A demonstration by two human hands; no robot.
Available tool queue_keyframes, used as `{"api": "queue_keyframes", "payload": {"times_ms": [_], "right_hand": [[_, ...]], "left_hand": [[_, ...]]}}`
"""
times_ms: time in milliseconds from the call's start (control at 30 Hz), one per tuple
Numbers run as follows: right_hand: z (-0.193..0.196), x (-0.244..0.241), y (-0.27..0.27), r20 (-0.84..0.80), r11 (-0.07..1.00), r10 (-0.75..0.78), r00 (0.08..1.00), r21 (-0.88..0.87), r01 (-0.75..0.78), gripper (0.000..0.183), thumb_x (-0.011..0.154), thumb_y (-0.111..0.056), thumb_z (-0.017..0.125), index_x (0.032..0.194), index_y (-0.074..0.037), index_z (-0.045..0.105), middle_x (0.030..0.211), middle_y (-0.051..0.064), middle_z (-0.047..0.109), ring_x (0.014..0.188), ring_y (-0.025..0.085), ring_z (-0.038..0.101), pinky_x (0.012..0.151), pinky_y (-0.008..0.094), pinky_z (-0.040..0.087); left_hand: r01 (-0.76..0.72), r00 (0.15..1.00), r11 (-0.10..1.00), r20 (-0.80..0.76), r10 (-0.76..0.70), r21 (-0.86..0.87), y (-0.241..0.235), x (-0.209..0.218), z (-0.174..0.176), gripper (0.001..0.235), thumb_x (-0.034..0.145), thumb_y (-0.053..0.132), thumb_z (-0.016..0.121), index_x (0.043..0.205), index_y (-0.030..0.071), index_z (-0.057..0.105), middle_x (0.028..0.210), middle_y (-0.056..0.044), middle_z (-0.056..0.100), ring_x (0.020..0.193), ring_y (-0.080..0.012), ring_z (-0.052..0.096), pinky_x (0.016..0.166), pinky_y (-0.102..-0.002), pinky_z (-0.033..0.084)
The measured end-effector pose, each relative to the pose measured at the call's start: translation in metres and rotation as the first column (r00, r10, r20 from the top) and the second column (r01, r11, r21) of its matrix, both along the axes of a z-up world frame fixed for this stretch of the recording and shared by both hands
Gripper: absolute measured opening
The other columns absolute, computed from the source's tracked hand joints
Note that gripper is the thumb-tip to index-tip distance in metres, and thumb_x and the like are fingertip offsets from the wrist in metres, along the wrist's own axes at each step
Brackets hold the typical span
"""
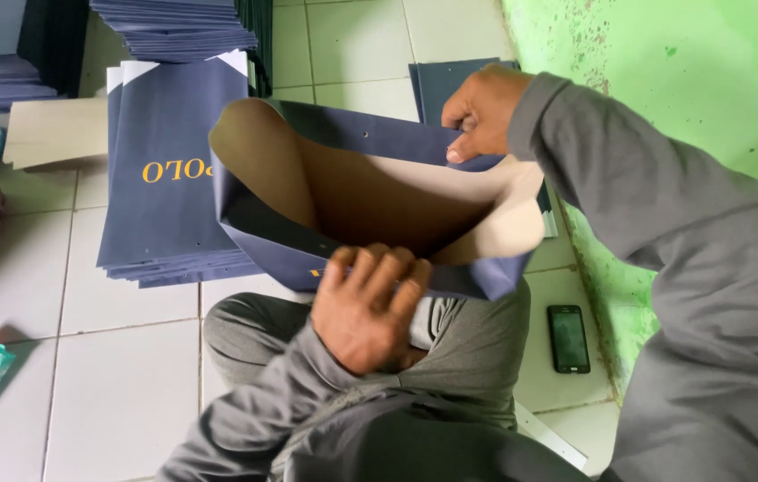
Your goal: The person sits on the floor and folds flat blue paper bags with the word POLO printed in gold. They open each bag, crease the sides and bottom to form a three-dimensional shape, then place the finished bag on a growing stack. The process is repeated for multiple bags.
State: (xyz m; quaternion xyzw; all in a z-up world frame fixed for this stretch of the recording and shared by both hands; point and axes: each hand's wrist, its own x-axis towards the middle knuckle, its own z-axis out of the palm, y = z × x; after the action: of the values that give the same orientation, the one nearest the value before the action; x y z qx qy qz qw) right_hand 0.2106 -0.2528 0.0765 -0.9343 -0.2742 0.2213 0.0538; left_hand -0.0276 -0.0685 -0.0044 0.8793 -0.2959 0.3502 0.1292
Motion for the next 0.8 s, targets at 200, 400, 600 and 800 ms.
{"api": "queue_keyframes", "payload": {"times_ms": [200, 400, 600, 800], "right_hand": [[0.020, -0.009, 0.016, -0.028, 0.980, -0.146, 0.989, -0.139, 0.141, 0.042, 0.092, -0.029, 0.076, 0.127, -0.006, 0.069, 0.124, 0.014, 0.072, 0.105, 0.033, 0.069, 0.096, 0.050, 0.055], [0.027, 0.000, -0.014, -0.024, 0.952, -0.280, 0.960, -0.133, 0.274, 0.030, 0.090, -0.023, 0.077, 0.116, -0.011, 0.070, 0.106, 0.014, 0.075, 0.083, 0.033, 0.068, 0.077, 0.050, 0.052], [0.014, -0.044, -0.033, -0.316, 0.756, -0.534, 0.784, 0.236, 0.610, 0.070, 0.092, 0.002, 0.067, 0.155, -0.006, 0.038, 0.106, 0.036, 0.067, 0.064, 0.037, 0.061, 0.060, 0.046, 0.058], [-0.028, -0.065, -0.053, 0.162, 0.844, -0.361, 0.918, 0.476, 0.247, 0.075, 0.085, -0.014, 0.077, 0.153, -0.019, 0.045, 0.136, 0.021, 0.063, 0.108, 0.040, 0.063, 0.083, 0.054, 0.055]], "left_hand": [[0.089, 0.987, 0.984, 0.146, -0.066, -0.157, -0.045, -0.003, 0.004, 0.034, 0.109, 0.041, 0.050, 0.103, 0.011, 0.064, 0.097, -0.006, 0.062, 0.086, -0.0238, 0.061, 0.087, -0.039, 0.048], [0.220, 0.962, 0.975, 0.174, -0.211, -0.034, 0.022, 0.033, -0.008, 0.032, 0.108, 0.034, 0.056, 0.080, 0.019, 0.052, 0.076, 0.000, 0.055, 0.070, -0.0231, 0.051, 0.078, -0.039, 0.033], [0.065, 0.993, 0.998, 0.097, -0.066, 0.013, 0.108, 0.067, -0.001, 0.037, 0.107, 0.043, 0.054, 0.080, 0.019, 0.063, 0.089, 0.005, 0.067, 0.087, -0.0192, 0.062, 0.099, -0.043, 0.026], [0.014, 0.999, 0.999, 0.037, -0.013, -0.032, 0.087, 0.061, 0.007, 0.061, 0.098, 0.067, 0.049, 0.071, 0.013, 0.059, 0.075, -0.002, 0.059, 0.078, -0.0239, 0.063, 0.103, -0.048, 0.030]]}}
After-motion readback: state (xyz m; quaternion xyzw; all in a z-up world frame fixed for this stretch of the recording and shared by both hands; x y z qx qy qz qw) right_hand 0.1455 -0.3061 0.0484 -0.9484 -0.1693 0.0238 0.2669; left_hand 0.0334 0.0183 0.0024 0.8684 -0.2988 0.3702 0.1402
